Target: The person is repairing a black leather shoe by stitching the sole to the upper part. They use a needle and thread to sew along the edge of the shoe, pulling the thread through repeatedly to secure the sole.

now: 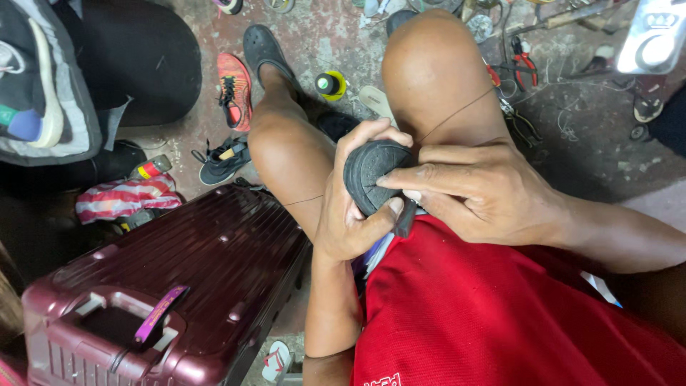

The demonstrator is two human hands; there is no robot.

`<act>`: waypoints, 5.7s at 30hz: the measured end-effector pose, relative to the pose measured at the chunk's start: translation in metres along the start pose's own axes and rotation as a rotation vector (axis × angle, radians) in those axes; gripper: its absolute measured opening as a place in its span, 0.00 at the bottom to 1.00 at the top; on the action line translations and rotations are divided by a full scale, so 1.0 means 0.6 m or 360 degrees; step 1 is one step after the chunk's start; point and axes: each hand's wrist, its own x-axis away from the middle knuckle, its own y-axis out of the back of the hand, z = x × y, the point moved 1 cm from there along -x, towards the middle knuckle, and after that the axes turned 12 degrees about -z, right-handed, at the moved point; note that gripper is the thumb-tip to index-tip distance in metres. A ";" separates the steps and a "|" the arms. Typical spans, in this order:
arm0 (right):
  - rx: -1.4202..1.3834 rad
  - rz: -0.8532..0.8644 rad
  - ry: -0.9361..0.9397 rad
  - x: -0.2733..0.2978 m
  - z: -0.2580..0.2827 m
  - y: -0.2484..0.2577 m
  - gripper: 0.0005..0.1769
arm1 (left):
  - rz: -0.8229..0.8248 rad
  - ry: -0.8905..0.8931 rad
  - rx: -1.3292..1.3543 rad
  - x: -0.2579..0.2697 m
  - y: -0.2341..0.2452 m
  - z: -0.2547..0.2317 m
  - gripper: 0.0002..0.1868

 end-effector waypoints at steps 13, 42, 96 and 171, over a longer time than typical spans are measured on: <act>0.0371 0.0337 -0.0204 0.029 -0.008 0.069 0.24 | -0.0134 -0.0236 -0.0936 -0.012 -0.070 -0.010 0.41; 0.0900 0.0800 -0.0194 0.070 -0.027 0.146 0.38 | 0.0214 -0.0553 -0.1237 -0.037 -0.081 -0.002 0.39; -0.0024 0.0729 -0.0921 0.156 -0.183 0.186 0.18 | -0.0697 -0.0005 -0.1135 0.122 0.007 0.072 0.08; 0.0235 0.0442 -0.0730 0.119 -0.109 0.162 0.15 | -0.0728 0.1066 0.0059 0.211 -0.037 0.127 0.09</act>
